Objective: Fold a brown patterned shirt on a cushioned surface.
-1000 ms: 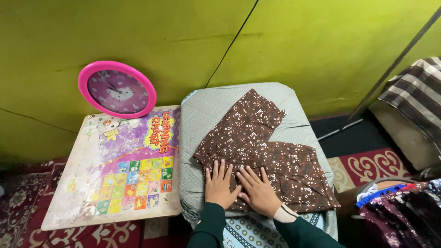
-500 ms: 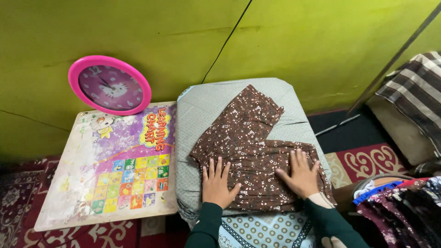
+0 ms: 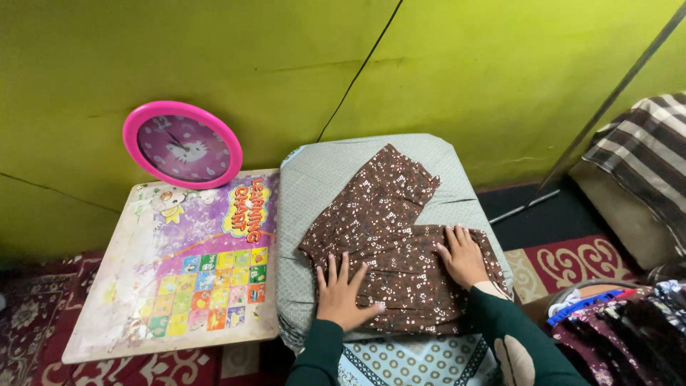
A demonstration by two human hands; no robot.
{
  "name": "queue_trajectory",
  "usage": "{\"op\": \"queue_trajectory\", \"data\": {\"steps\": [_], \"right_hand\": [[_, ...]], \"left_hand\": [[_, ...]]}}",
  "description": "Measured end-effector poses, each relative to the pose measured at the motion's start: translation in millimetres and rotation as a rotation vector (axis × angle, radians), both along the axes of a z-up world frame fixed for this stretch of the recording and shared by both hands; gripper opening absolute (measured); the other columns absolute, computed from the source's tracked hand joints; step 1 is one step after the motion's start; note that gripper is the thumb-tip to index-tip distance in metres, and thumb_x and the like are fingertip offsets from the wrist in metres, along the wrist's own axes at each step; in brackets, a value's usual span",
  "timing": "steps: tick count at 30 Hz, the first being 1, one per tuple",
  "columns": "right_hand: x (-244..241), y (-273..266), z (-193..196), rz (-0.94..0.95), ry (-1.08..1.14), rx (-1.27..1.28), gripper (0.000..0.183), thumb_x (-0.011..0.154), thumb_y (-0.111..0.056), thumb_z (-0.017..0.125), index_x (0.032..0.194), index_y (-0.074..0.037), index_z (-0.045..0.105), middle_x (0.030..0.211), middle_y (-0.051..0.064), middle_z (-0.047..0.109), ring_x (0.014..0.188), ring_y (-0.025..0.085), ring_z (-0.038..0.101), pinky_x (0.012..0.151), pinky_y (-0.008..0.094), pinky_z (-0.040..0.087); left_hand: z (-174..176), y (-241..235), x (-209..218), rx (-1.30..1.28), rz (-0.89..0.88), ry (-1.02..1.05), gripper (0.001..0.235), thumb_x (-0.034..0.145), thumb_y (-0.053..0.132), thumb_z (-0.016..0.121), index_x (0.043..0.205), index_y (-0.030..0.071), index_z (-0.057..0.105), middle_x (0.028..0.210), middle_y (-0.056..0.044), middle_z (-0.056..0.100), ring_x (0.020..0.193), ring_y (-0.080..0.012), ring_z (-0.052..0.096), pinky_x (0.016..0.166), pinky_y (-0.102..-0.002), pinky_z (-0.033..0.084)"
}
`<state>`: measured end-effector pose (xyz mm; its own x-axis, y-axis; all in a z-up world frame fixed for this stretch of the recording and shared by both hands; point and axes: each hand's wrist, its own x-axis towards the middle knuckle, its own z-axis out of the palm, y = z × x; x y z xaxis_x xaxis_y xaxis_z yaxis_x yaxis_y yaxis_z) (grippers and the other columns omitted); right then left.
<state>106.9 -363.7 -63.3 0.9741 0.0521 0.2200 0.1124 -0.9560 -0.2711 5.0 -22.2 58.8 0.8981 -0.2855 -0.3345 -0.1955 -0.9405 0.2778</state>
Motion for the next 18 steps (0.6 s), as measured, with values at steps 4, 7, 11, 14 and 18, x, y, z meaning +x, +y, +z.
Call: {"op": "queue_trajectory", "data": {"steps": [4, 7, 11, 14, 18], "right_hand": [[2.9, -7.8, 21.8, -0.012, -0.072, -0.106, 0.056, 0.095, -0.032, 0.054, 0.15, -0.024, 0.047, 0.149, 0.003, 0.054, 0.136, 0.041, 0.05, 0.096, 0.055, 0.049], [7.2, -7.2, 31.9, -0.007, -0.092, -0.169, 0.048, 0.093, -0.024, 0.06, 0.14, -0.03, 0.055, 0.109, 0.005, 0.061, 0.107, 0.025, 0.057, 0.099, 0.051, 0.034], [3.4, -16.2, 61.3, 0.052, -0.092, -0.182, 0.032, 0.089, -0.026, 0.063, 0.121, -0.027, 0.067, 0.096, 0.007, 0.064, 0.086, 0.031, 0.064, 0.087, 0.058, 0.045], [-2.5, -36.1, 71.8, 0.22, 0.044, -0.131, 0.031, 0.087, -0.022, 0.064, 0.117, -0.026, 0.07, 0.093, 0.009, 0.066, 0.076, 0.033, 0.069, 0.071, 0.042, 0.058], [-52.2, -31.2, 147.8, 0.561, 0.893, -0.01, 0.039, 0.078, -0.022, 0.075, 0.116, -0.028, 0.08, 0.099, -0.008, 0.083, 0.082, 0.011, 0.073, 0.08, 0.025, 0.057]], "left_hand": [[-11.3, -15.2, -25.8, -0.091, -0.303, -0.14, 0.107, 0.063, 0.069, 0.078, 0.152, 0.024, 0.041, 0.17, -0.019, -0.002, 0.152, -0.0486, -0.011, 0.112, -0.08, -0.011], [-32.4, -20.0, -35.2, -0.271, -0.471, -0.45, 0.03, 0.074, 0.018, 0.083, 0.101, 0.015, 0.072, 0.161, -0.014, 0.04, 0.154, -0.0392, 0.018, 0.118, -0.075, 0.0], [-2.2, -12.7, -33.4, -0.478, -0.262, -0.096, 0.02, 0.092, 0.015, 0.057, 0.109, 0.01, 0.065, 0.156, -0.012, 0.048, 0.151, -0.041, 0.025, 0.12, -0.063, 0.02], [-1.8, 17.9, -29.3, -0.69, -0.131, 0.154, 0.031, 0.093, 0.018, 0.049, 0.121, 0.01, 0.06, 0.149, -0.005, 0.057, 0.119, -0.0298, 0.045, 0.099, -0.044, 0.042], [-28.6, 79.0, -26.6, -0.788, -0.206, 0.561, 0.021, 0.091, 0.02, 0.057, 0.111, 0.014, 0.061, 0.097, 0.006, 0.061, 0.086, -0.0078, 0.051, 0.083, -0.024, 0.042]]}}
